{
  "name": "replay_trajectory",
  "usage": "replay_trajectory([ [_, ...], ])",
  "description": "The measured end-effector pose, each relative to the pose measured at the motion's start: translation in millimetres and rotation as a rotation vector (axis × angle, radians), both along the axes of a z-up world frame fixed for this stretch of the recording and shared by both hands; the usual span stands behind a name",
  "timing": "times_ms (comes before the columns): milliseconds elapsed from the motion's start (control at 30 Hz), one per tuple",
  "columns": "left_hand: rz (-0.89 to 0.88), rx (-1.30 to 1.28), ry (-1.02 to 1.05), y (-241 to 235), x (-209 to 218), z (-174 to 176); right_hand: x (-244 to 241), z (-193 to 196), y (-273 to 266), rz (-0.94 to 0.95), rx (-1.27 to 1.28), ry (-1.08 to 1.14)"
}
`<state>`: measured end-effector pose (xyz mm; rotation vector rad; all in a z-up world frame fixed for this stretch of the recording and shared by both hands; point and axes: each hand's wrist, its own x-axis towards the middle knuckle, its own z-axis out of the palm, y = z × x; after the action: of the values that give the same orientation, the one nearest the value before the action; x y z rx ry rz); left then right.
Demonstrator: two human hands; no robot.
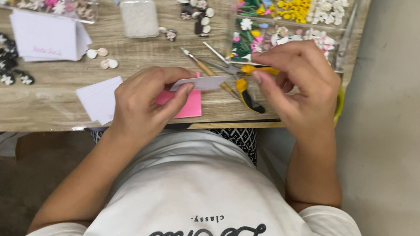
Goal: The person assembles stud earrings by placing small decorative beads onto white display cards. They use a wooden stick to apply adhesive and tweezers to position the beads precisely. The person selects beads from organized compartments and completes several earring pairs on separate cards.
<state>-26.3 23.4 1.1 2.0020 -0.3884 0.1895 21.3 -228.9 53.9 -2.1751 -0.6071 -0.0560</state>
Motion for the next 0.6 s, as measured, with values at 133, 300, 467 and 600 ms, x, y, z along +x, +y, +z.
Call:
replay_trajectory([
  [133, 0.057, -0.002, -0.014, 6.5, -7.4, 2.4, -1.4, 6.6, 27.5, 0.133, 0.004, 0.042],
  [300, 0.086, -0.034, -0.016, 18.3, -20.6, 6.5, -6.6, 4.0, 52.5, 0.238, 0.014, 0.122],
  [467, 0.136, -0.026, -0.05, 30.2, -33.8, 4.6, -12.3, 1.4, 69.6, 0.279, -0.011, 0.119],
  [600, 0.202, -0.036, -0.061, 40.4, -42.0, 8.0, -14.7, -3.9, 74.1, 0.247, -0.112, 0.15],
])
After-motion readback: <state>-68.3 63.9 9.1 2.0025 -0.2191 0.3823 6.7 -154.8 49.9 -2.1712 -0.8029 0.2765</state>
